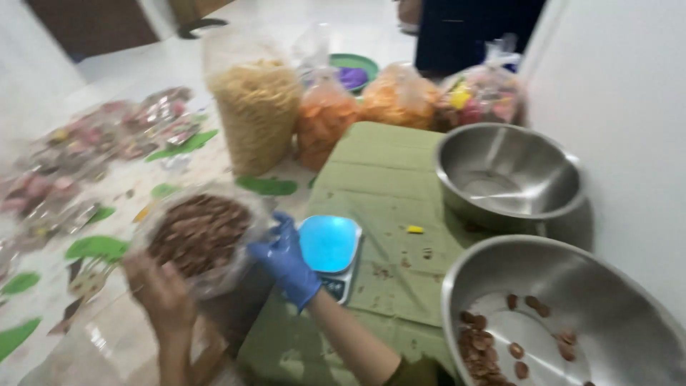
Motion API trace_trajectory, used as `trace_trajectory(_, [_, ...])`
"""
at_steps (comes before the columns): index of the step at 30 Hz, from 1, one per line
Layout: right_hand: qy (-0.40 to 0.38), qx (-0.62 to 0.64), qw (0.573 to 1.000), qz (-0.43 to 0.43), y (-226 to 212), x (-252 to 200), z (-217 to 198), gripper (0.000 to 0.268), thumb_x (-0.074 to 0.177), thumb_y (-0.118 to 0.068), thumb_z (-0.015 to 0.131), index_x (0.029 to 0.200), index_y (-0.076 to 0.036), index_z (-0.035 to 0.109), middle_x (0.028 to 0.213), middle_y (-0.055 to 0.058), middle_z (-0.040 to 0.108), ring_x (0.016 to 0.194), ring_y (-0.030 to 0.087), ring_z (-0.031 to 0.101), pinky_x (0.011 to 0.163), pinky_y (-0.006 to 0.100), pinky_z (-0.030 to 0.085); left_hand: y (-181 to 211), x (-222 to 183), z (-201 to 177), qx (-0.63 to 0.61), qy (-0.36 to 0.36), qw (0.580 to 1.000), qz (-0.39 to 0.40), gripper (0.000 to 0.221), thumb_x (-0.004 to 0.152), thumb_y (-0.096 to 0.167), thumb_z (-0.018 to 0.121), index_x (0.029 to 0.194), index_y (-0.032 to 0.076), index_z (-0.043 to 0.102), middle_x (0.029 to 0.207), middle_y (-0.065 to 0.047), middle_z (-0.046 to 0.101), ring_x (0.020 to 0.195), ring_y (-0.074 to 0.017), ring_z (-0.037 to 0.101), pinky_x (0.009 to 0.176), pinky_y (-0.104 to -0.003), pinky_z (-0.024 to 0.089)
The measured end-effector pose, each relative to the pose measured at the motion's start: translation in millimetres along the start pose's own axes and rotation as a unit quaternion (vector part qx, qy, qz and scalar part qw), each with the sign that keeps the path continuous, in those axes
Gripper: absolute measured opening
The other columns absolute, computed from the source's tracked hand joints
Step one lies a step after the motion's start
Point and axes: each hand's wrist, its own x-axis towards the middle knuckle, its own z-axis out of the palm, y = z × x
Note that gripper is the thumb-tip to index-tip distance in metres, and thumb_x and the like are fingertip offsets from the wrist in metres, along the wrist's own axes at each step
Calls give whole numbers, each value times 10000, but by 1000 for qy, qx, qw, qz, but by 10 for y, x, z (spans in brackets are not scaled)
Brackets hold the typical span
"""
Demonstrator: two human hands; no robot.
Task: Sorting and transferring small brown food items from a plastic bag into a metal bowl on a production floor.
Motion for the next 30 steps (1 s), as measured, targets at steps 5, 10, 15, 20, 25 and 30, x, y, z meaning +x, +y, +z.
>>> trace_trajectory(5, [-69,7,992,103,-1262,-655,-429,404,972,-128,630,1348,-158,485,1137,54,583,1029,97,560,871,248,505,483,-88,-457,-74,152,986,-11,581,1181,265,442,1532,-190,362,1546,-440,351,1447,-577,313,1205,-633,220])
trace_trajectory(10, [-62,-43,983,166,-2321,-1264,-839,250,935,-135,612,1184,-152,601,1114,61,632,1066,156,604,986,318,531,762,-909,-860,-2,105,989,-99,620,893,-4,672,1468,-195,540,1440,-416,461,1299,-588,438,1092,-645,352])
trace_trajectory(15, [97,-25,979,177,-1913,-1704,-1143,209,878,-83,630,1044,-24,743,910,128,760,836,242,716,843,341,574,993,-1267,-358,-202,68,969,-125,571,893,-12,725,1416,-129,527,1415,-320,500,1316,-455,524,1114,-518,458])
trace_trajectory(20, [-24,-248,964,-93,-1766,-2012,-1293,188,826,-145,618,928,-80,762,886,56,741,806,177,695,787,263,519,1930,-1227,-355,-394,-229,886,-86,424,925,195,626,1330,73,592,1309,-112,627,1239,-271,575,1091,-404,401])
trace_trajectory(25, [42,-195,978,59,-1198,-1997,-1757,220,912,-126,628,1056,-37,769,1004,98,801,941,187,731,925,322,558,1585,-1026,395,-390,-338,844,-144,414,944,235,555,1343,132,586,1310,-98,643,1254,-283,595,1031,-400,435])
trace_trajectory(30, [192,-159,919,306,-2035,-1396,-810,373,959,-194,464,1203,-28,692,1260,173,723,1167,293,691,1068,406,549,1316,-688,877,-355,-440,791,-232,487,975,263,448,1449,157,482,1458,-116,534,1350,-286,485,1098,-453,355])
